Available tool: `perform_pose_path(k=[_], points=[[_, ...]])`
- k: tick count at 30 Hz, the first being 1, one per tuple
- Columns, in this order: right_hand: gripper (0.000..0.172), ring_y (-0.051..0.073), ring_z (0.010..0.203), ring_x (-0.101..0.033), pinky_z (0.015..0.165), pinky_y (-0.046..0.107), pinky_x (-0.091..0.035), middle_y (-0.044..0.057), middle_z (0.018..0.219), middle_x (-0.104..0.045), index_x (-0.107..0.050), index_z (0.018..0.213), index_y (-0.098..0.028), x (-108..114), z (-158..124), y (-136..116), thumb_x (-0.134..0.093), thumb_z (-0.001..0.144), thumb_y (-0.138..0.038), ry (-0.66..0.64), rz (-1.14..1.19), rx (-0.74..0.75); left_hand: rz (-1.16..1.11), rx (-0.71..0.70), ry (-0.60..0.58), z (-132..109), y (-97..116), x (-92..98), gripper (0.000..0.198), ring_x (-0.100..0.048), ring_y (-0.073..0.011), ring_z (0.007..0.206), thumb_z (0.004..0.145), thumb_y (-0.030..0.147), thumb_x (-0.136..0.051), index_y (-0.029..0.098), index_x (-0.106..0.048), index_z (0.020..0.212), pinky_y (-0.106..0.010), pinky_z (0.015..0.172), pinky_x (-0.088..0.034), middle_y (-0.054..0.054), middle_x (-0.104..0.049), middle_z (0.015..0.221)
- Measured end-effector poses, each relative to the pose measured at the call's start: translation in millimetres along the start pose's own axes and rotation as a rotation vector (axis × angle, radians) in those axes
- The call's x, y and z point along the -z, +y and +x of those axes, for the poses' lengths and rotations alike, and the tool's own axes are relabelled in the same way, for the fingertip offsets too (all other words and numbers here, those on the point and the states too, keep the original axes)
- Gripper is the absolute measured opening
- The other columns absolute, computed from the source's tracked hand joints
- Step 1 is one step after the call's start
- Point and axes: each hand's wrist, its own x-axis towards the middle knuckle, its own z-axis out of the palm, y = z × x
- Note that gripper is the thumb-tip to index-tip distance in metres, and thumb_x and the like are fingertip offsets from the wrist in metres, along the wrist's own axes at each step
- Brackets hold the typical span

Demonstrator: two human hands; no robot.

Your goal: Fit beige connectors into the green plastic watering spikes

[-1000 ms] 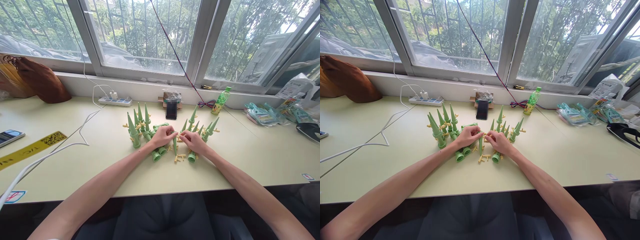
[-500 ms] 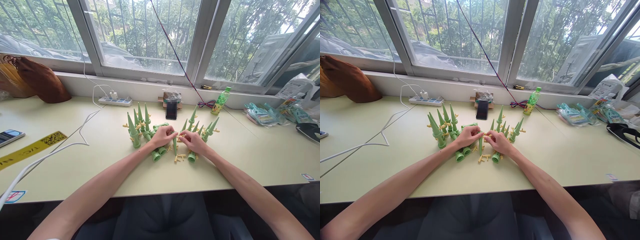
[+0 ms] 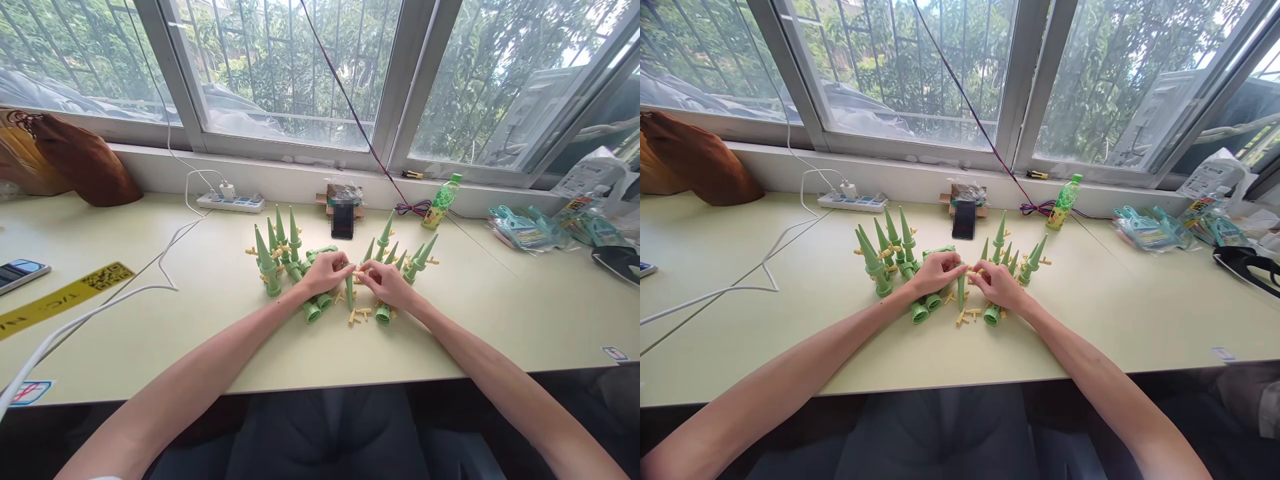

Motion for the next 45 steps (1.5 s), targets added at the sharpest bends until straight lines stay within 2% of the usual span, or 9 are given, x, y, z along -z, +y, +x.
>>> perform_pose_path(k=[4, 9, 12, 17, 27, 30, 35, 41, 45], points=[[0.026, 0.010, 0.049, -0.035, 0.051, 0.025, -0.030, -0.005, 0.055, -0.046, -0.056, 0.081, -0.018, -0.3, 1.0, -0.1, -0.049, 0.095, -0.039, 0.007, -0.015, 0.011, 0.008, -0.008, -0.004, 0.1, -0.8, -0.5, 0.030, -0.033, -0.0080, 0.049, 0.084, 0.041, -0.060, 0.015, -0.057, 0.070, -0.023, 0.050, -0.027, 0.006, -0.042, 0.051], [0.035, 0.011, 0.052, -0.035, 0.052, 0.025, -0.030, -0.004, 0.056, -0.042, -0.049, 0.068, -0.019, -1.3, 2.9, 1.2, -0.043, 0.097, -0.037, 0.004, -0.036, 0.037, 0.014, -0.011, -0.008, -0.1, -1.6, -1.3, 0.030, -0.033, -0.0080, 0.050, 0.084, 0.041, -0.060, 0.015, -0.056, 0.069, -0.023, 0.050, -0.027, 0.005, -0.041, 0.051], [0.033, 0.011, 0.051, -0.035, 0.052, 0.025, -0.030, -0.004, 0.056, -0.043, -0.051, 0.071, -0.019, -0.9, 2.1, 1.1, -0.044, 0.097, -0.038, 0.013, -0.034, 0.028, 0.011, -0.005, -0.006, -0.2, -1.3, -1.1, 0.031, -0.033, -0.0081, 0.050, 0.084, 0.041, -0.060, 0.015, -0.057, 0.069, -0.023, 0.050, -0.027, 0.005, -0.042, 0.052], [0.020, 0.010, 0.047, -0.032, 0.051, 0.024, -0.030, -0.008, 0.051, -0.040, -0.056, 0.091, -0.019, 0.5, 0.0, -0.2, -0.051, 0.094, -0.038, 0.009, 0.003, -0.003, 0.007, -0.003, 0.003, -0.1, -0.7, -0.6, 0.030, -0.033, -0.0082, 0.050, 0.083, 0.041, -0.061, 0.015, -0.057, 0.068, -0.023, 0.050, -0.027, 0.005, -0.040, 0.052], [0.030, 0.011, 0.052, -0.036, 0.054, 0.025, -0.031, -0.004, 0.057, -0.045, -0.052, 0.072, -0.019, -0.5, 2.0, -0.3, -0.045, 0.096, -0.034, 0.009, -0.041, 0.049, 0.023, 0.002, 0.003, 0.7, -2.4, -0.8, 0.035, -0.033, -0.0083, 0.050, 0.083, 0.047, -0.061, 0.015, -0.057, 0.069, -0.024, 0.050, -0.027, 0.005, -0.041, 0.052], [0.027, 0.010, 0.050, -0.035, 0.053, 0.025, -0.031, -0.004, 0.057, -0.047, -0.056, 0.077, -0.018, -0.3, 1.2, -1.2, -0.047, 0.096, -0.036, 0.015, -0.033, 0.034, 0.019, 0.001, 0.000, 0.6, -2.2, -0.4, 0.035, -0.033, -0.0083, 0.050, 0.083, 0.047, -0.061, 0.015, -0.058, 0.069, -0.024, 0.050, -0.027, 0.005, -0.041, 0.052], [0.022, 0.010, 0.047, -0.031, 0.052, 0.025, -0.030, -0.008, 0.050, -0.039, -0.058, 0.090, -0.019, -0.5, -0.2, -0.5, -0.052, 0.094, -0.039, 0.012, -0.023, 0.017, 0.008, 0.004, -0.008, 0.2, -1.3, -0.1, 0.032, -0.033, -0.0084, 0.050, 0.083, 0.044, -0.061, 0.015, -0.058, 0.070, -0.024, 0.049, -0.028, 0.006, -0.040, 0.052], [0.028, 0.011, 0.049, -0.033, 0.051, 0.025, -0.031, -0.005, 0.054, -0.043, -0.056, 0.079, -0.019, -1.5, 1.1, 0.1, -0.048, 0.095, -0.040, 0.022, -0.028, 0.033, 0.021, -0.009, -0.002, 0.6, -2.3, -0.6, 0.032, -0.033, -0.0086, 0.050, 0.084, 0.044, -0.060, 0.016, -0.057, 0.068, -0.024, 0.049, -0.027, 0.005, -0.040, 0.051], [0.030, 0.011, 0.052, -0.031, 0.053, 0.025, -0.029, -0.005, 0.056, -0.038, -0.047, 0.069, -0.020, -1.6, 1.9, -1.6, -0.045, 0.096, -0.035, 0.006, -0.041, 0.055, 0.037, -0.004, -0.008, 0.3, -1.5, -0.3, 0.032, -0.033, -0.0084, 0.050, 0.084, 0.043, -0.060, 0.015, -0.057, 0.068, -0.024, 0.050, -0.027, 0.005, -0.041, 0.051]])
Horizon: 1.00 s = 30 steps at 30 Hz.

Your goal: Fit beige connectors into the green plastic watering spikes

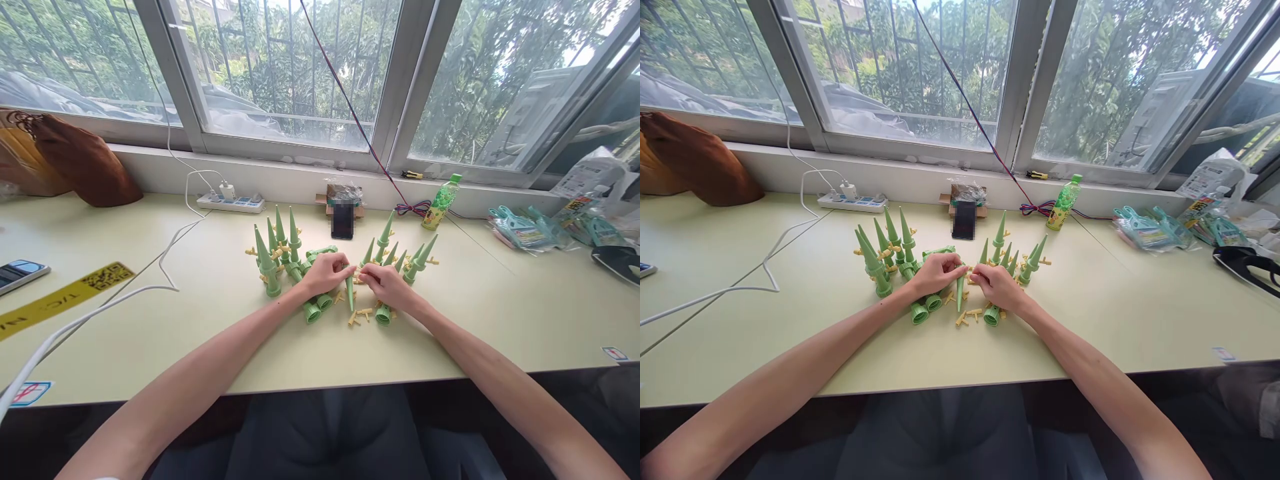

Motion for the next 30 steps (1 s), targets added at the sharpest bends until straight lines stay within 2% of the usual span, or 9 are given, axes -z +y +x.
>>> perform_pose_path(k=[7, 18, 21, 25, 28, 30], points=[[0.036, 0.011, 0.051, -0.028, 0.053, 0.026, -0.025, -0.005, 0.055, -0.031, -0.034, 0.065, -0.021, 0.5, -0.4, 0.6, -0.039, 0.098, -0.034, -0.009, -0.040, 0.015, 0.014, -0.002, -0.011, -0.2, 2.4, 0.7, 0.030, -0.033, -0.0086, 0.050, 0.084, 0.041, -0.059, 0.015, -0.059, 0.069, -0.024, 0.050, -0.027, 0.005, -0.041, 0.051], [0.036, 0.011, 0.051, -0.030, 0.052, 0.027, -0.026, -0.004, 0.055, -0.036, -0.036, 0.065, -0.021, 0.1, -0.6, 0.6, -0.038, 0.098, -0.034, -0.003, -0.049, 0.014, 0.053, -0.048, 0.003, -0.9, 0.8, -0.5, 0.031, -0.031, -0.0093, 0.050, 0.087, 0.044, -0.057, 0.017, -0.060, 0.074, -0.024, 0.051, -0.026, 0.006, -0.039, 0.052], [0.037, 0.011, 0.050, -0.032, 0.052, 0.027, -0.028, -0.004, 0.055, -0.038, -0.040, 0.065, -0.021, 0.0, -0.5, 2.1, -0.038, 0.098, -0.038, 0.028, -0.042, -0.006, 0.033, -0.044, 0.004, -1.1, -0.1, -1.3, 0.030, -0.033, -0.0092, 0.049, 0.089, 0.046, -0.055, 0.017, -0.063, 0.084, -0.023, 0.050, -0.027, 0.006, -0.041, 0.053], [0.041, 0.011, 0.048, -0.035, 0.052, 0.027, -0.030, -0.003, 0.054, -0.042, -0.045, 0.067, -0.020, 0.0, 0.1, 3.4, -0.037, 0.100, -0.043, 0.104, -0.023, -0.046, -0.053, -0.029, -0.052, -2.6, 0.2, -0.9, 0.030, -0.038, -0.0070, 0.044, 0.092, 0.037, -0.049, 0.018, -0.061, 0.111, -0.021, 0.047, -0.029, 0.003, -0.054, 0.066], [0.044, 0.011, 0.047, -0.037, 0.052, 0.027, -0.031, -0.002, 0.053, -0.044, -0.050, 0.068, -0.019, -0.4, 0.6, 4.6, -0.036, 0.100, -0.046, 0.159, -0.007, -0.064, -0.038, -0.067, -0.094, -4.4, 2.3, 0.6, 0.032, -0.036, -0.0041, 0.042, 0.087, 0.030, -0.053, 0.018, -0.060, 0.116, -0.020, 0.044, -0.029, 0.000, -0.060, 0.078], [0.046, 0.012, 0.048, -0.040, 0.052, 0.027, -0.033, -0.001, 0.054, -0.048, -0.051, 0.069, -0.019, -1.0, 0.7, 5.5, -0.035, 0.100, -0.048, 0.177, 0.010, -0.075, -0.022, -0.098, -0.113, -5.1, 4.4, 1.6, 0.034, -0.036, -0.0041, 0.042, 0.084, 0.030, -0.057, 0.016, -0.061, 0.115, -0.020, 0.045, -0.031, 0.000, -0.060, 0.075]])
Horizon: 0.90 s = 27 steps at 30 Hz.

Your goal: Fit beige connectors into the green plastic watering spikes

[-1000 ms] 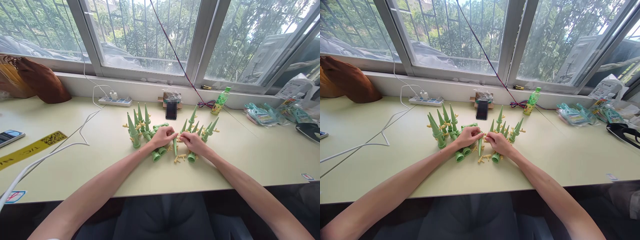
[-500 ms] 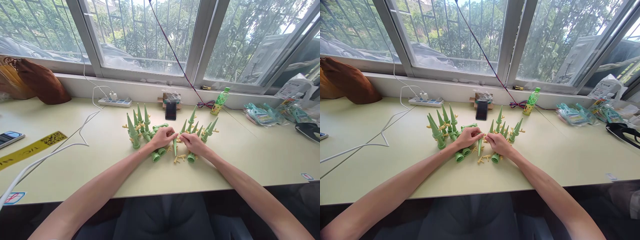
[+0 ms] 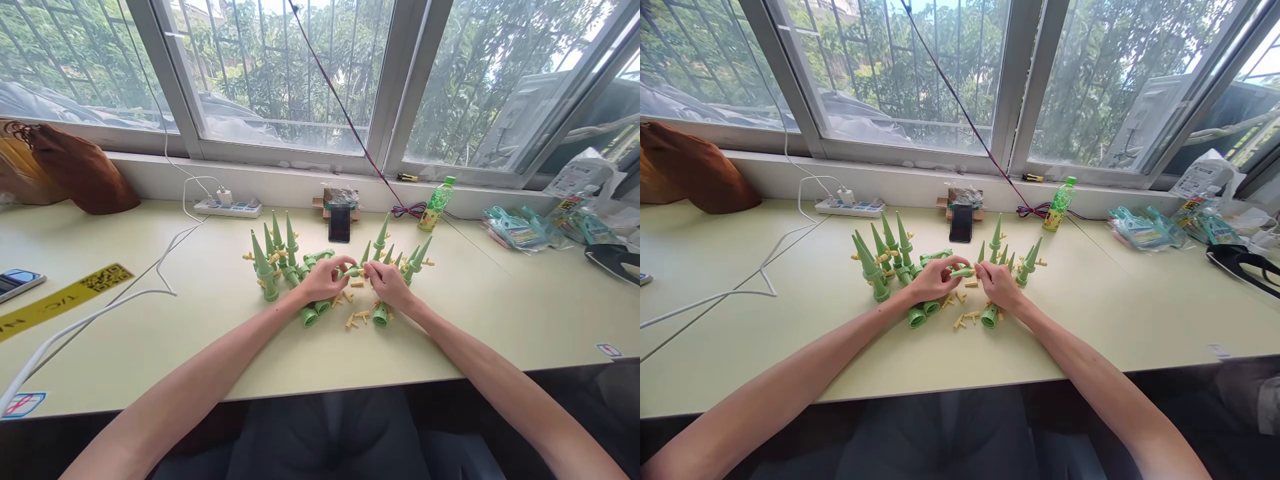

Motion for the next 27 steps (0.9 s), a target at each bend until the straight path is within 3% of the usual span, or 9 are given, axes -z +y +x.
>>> perform_pose_path(k=[4, 9, 12, 17, 22, 27], points=[[0.049, 0.012, 0.049, -0.043, 0.053, 0.027, -0.034, 0.000, 0.056, -0.051, -0.053, 0.069, -0.019, -2, 0, 1, -0.033, 0.100, -0.050, 0.010, 0.009, 0.000, 0.041, -0.027, 0.020, 0, 3, 0.4, 0.033, -0.038, -0.0062, 0.045, 0.086, 0.038, -0.059, 0.015, -0.065, 0.110, -0.020, 0.049, -0.036, 0.000, -0.061, 0.067], [0.053, 0.013, 0.049, -0.045, 0.054, 0.027, -0.036, 0.000, 0.056, -0.053, -0.055, 0.070, -0.019, -5, 1, -1, -0.031, 0.099, -0.055, 0.019, 0.040, 0.001, 0.077, -0.059, 0.072, 1, -2, -0.4, 0.028, -0.035, -0.0058, 0.047, 0.089, 0.042, -0.058, 0.018, -0.071, 0.097, -0.022, 0.050, -0.036, -0.006, -0.070, 0.090], [0.054, 0.013, 0.049, -0.046, 0.054, 0.027, -0.036, 0.000, 0.054, -0.051, -0.057, 0.072, -0.018, -7, 2, -2, -0.030, 0.099, -0.056, 0.077, 0.069, -0.032, 0.082, -0.064, 0.115, 0, -4, 1.1, 0.026, -0.036, -0.0067, 0.048, 0.088, 0.040, -0.060, 0.019, -0.072, 0.095, -0.022, 0.049, -0.035, -0.002, -0.067, 0.076], [0.054, 0.013, 0.046, -0.045, 0.053, 0.027, -0.035, -0.002, 0.049, -0.045, -0.058, 0.070, -0.018, -13, 2, -6, -0.030, 0.100, -0.053, 0.103, 0.094, -0.030, 0.088, 0.017, 0.282, 5, 4, 10.2, 0.030, -0.033, -0.0069, 0.048, 0.082, 0.044, -0.066, 0.015, -0.066, 0.074, -0.022, 0.047, -0.030, 0.003, -0.054, 0.056], [0.052, 0.012, 0.048, -0.046, 0.054, 0.026, -0.034, 0.000, 0.052, -0.052, -0.055, 0.065, -0.018, -19, -1, -13, -0.032, 0.101, -0.048, 0.036, 0.105, 0.048, 0.164, 0.063, 0.423, 30, 25, 16.8, 0.034, -0.037, -0.0075, 0.048, 0.079, 0.048, -0.067, 0.015, -0.063, 0.068, -0.023, 0.047, -0.030, 0.002, -0.055, 0.057], [0.049, 0.012, 0.050, -0.050, 0.056, 0.025, -0.036, 0.001, 0.057, -0.059, -0.055, 0.065, -0.018, -21, -2, -17, -0.034, 0.102, -0.043, 0.017, 0.137, 0.070, 0.255, 0.055, 0.476, 63, 33, 8.2, 0.037, -0.040, -0.0095, 0.051, 0.080, 0.048, -0.064, 0.016, -0.059, 0.062, -0.024, 0.052, -0.033, 0.002, -0.051, 0.053]])
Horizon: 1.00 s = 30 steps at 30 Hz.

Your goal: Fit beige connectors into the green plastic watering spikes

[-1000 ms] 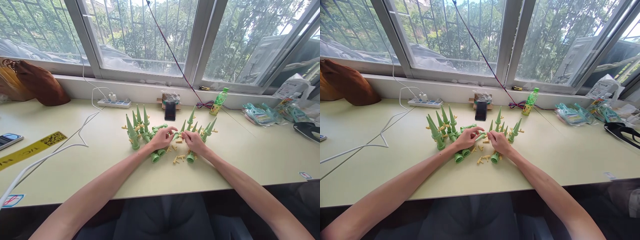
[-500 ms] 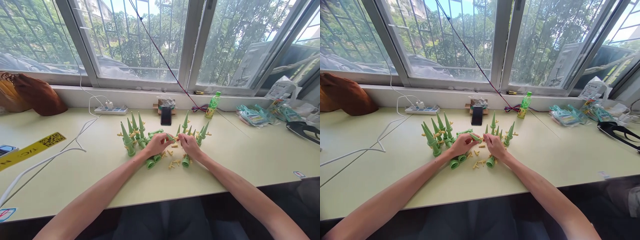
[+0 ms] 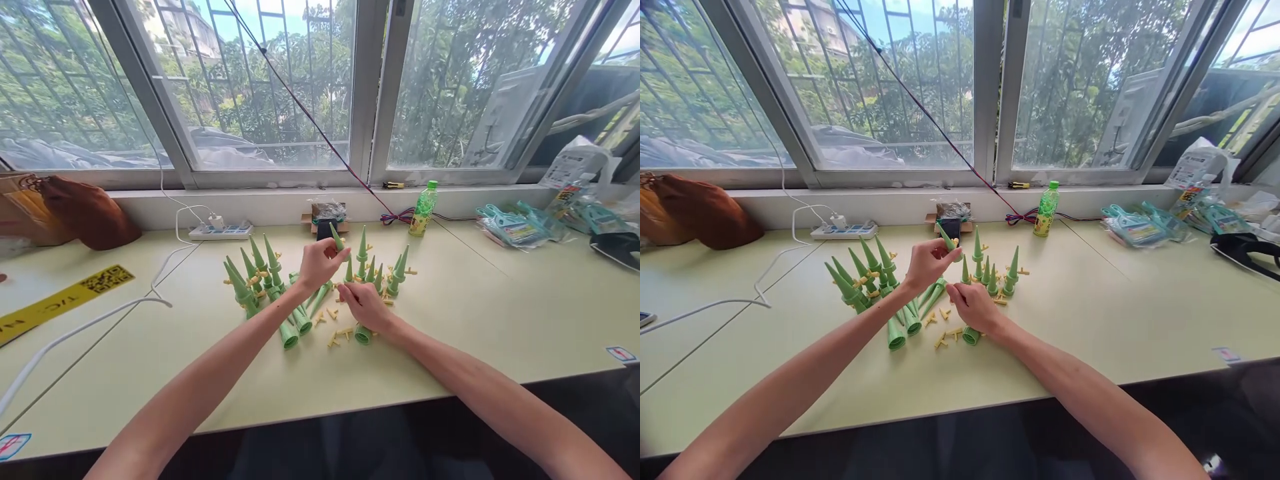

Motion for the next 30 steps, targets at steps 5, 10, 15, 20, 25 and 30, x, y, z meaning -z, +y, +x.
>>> perform_pose_path(k=[5, 10, 15, 20, 25, 30], points=[[0.053, 0.012, 0.051, -0.052, 0.055, 0.024, -0.037, 0.002, 0.059, -0.061, -0.055, 0.065, -0.018, -1, 1, 1, -0.031, 0.102, -0.046, -0.001, 0.005, -0.004, 0.114, -0.014, 0.032, 8, 2, -18.0, 0.036, -0.038, -0.0098, 0.050, 0.082, 0.043, -0.061, 0.018, -0.052, 0.059, -0.025, 0.053, -0.031, 0.003, -0.048, 0.052], [0.051, 0.012, 0.051, -0.051, 0.056, 0.024, -0.037, 0.002, 0.057, -0.058, -0.056, 0.066, -0.018, -1, 0, -1, -0.032, 0.102, -0.045, -0.020, -0.003, -0.002, 0.229, 0.022, -0.053, 1, -3, -24.8, 0.034, -0.043, -0.0114, 0.052, 0.081, 0.041, -0.060, 0.018, -0.049, 0.059, -0.025, 0.053, -0.028, 0.002, -0.053, 0.055], [0.048, 0.011, 0.050, -0.048, 0.055, 0.024, -0.036, 0.000, 0.054, -0.055, -0.057, 0.066, -0.018, -2, 0, -2, -0.035, 0.102, -0.042, -0.017, 0.001, 0.004, 0.235, 0.061, -0.102, -5, -10, -27.4, 0.034, -0.045, -0.0117, 0.052, 0.082, 0.041, -0.059, 0.018, -0.048, 0.059, -0.025, 0.055, -0.030, 0.002, -0.053, 0.055], [0.046, 0.010, 0.049, -0.049, 0.055, 0.023, -0.035, 0.000, 0.056, -0.058, -0.057, 0.064, -0.017, -1, 1, -2, -0.038, 0.101, -0.038, 0.002, 0.023, 0.010, 0.231, 0.060, -0.106, -8, -13, -29.0, 0.035, -0.046, -0.0120, 0.053, 0.084, 0.044, -0.058, 0.018, -0.051, 0.062, -0.025, 0.056, -0.030, 0.002, -0.056, 0.056], [0.046, 0.011, 0.048, -0.047, 0.053, 0.024, -0.033, 0.000, 0.054, -0.056, -0.055, 0.063, -0.017, 0, 2, -1, -0.038, 0.101, -0.038, 0.012, 0.009, 0.017, 0.246, 0.068, -0.144, -13, -12, -25.5, 0.031, -0.051, -0.0135, 0.054, 0.087, 0.047, -0.057, 0.019, -0.062, 0.076, -0.025, 0.056, -0.033, 0.001, -0.063, 0.060], [0.046, 0.011, 0.049, -0.048, 0.053, 0.024, -0.033, 0.001, 0.055, -0.057, -0.054, 0.063, -0.017, 1, 2, 0, -0.038, 0.101, -0.039, 0.006, 0.023, 0.011, 0.211, 0.003, -0.222, -23, -15, -15.0, 0.036, -0.059, -0.0157, 0.061, 0.090, 0.049, -0.054, 0.020, -0.065, 0.107, -0.026, 0.061, -0.039, 0.000, -0.068, 0.070]])
